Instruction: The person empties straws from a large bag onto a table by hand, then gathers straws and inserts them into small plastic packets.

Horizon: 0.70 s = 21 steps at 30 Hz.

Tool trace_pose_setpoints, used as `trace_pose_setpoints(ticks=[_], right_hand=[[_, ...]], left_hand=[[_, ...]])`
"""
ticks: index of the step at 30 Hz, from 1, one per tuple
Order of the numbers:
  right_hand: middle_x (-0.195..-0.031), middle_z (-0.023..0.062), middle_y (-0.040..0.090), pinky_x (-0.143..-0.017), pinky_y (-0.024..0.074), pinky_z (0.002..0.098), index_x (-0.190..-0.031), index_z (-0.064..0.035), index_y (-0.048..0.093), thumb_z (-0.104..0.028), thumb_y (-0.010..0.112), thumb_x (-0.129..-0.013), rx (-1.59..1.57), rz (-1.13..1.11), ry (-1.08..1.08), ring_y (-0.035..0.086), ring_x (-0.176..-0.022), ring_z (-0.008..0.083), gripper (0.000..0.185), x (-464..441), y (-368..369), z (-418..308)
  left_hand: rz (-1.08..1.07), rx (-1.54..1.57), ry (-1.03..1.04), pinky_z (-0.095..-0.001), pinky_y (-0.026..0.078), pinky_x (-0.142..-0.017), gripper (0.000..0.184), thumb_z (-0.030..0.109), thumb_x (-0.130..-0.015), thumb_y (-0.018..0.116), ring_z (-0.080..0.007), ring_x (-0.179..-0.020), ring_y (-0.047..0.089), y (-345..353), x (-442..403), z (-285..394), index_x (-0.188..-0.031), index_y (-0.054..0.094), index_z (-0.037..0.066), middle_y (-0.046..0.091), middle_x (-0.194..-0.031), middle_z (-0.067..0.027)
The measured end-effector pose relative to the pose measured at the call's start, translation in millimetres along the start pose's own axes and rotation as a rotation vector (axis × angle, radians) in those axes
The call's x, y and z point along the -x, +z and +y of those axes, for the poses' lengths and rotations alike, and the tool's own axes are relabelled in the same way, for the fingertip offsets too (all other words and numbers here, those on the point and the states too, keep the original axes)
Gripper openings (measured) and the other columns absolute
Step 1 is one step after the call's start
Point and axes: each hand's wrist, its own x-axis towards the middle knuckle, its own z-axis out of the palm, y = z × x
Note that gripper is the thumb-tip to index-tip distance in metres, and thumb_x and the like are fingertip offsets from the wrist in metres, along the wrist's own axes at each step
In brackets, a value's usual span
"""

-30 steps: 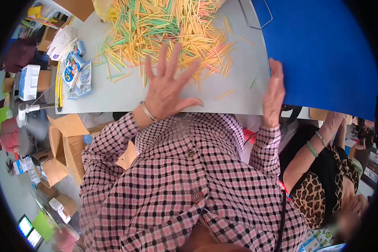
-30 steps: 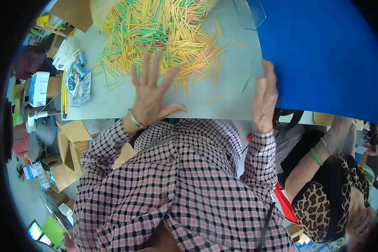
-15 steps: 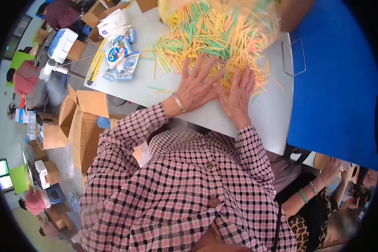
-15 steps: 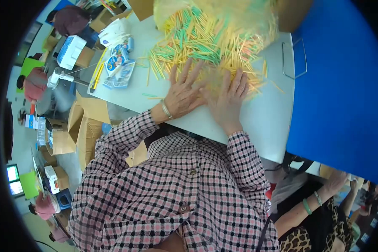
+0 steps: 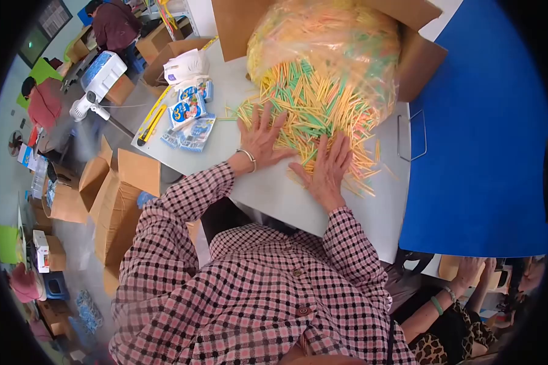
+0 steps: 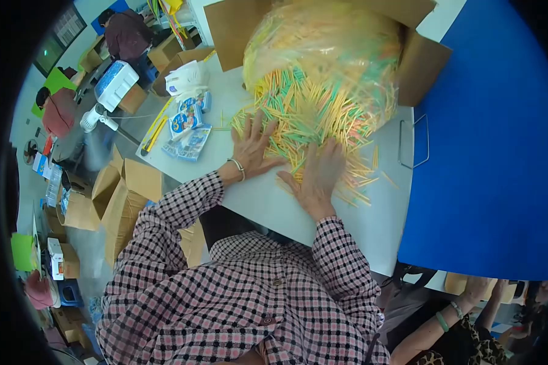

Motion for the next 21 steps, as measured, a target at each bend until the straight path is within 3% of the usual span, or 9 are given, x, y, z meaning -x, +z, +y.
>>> trace_pose_setpoints(ticks=[3, 14, 21], right_hand=[[-0.143, 0.0276, -0.001, -0.103, 0.0028, 0.0568, -0.139, -0.0009, 0.010, -0.055, 0.056, -0.078, 0.006, -0.023, 0.020, -0.002, -0.132, 0.0436, 0.093, -11, -2, 1], [-0.143, 0.0280, 0.004, -0.104, 0.0045, 0.0563, -0.137, 0.0023, 0.011, -0.051, 0.055, -0.080, 0.025, 0.332, -0.146, 0.002, -0.132, 0.0432, 0.090, -25, 22, 17], [-0.143, 0.0281, 0.004, -0.103, 0.0051, 0.0570, -0.137, 0.0016, 0.012, -0.050, 0.057, -0.078, 0.013, 0.340, -0.135, 0.003, -0.132, 0.0434, 0.090, -32, 19, 19]], left_hand=[[0.032, 0.004, 0.026, -0.0727, 0.014, -0.090, 0.098, 0.065, -0.067, 0.058, -0.0470, -0.131, 0.005, 9, -10, -4, -0.142, 0.012, 0.021, 0.001, -0.146, -0.0193], [0.203, 0.183, 0.116, -0.0706, 0.009, -0.094, 0.100, 0.059, -0.064, 0.065, -0.0453, -0.133, 0.000, 12, -24, 3, -0.140, 0.014, 0.017, -0.001, -0.146, -0.0223], [0.242, 0.314, 0.151, -0.0707, 0.007, -0.094, 0.102, 0.060, -0.060, 0.066, -0.0430, -0.133, -0.002, 2, -27, 8, -0.140, 0.018, 0.020, 0.002, -0.145, -0.0217]])
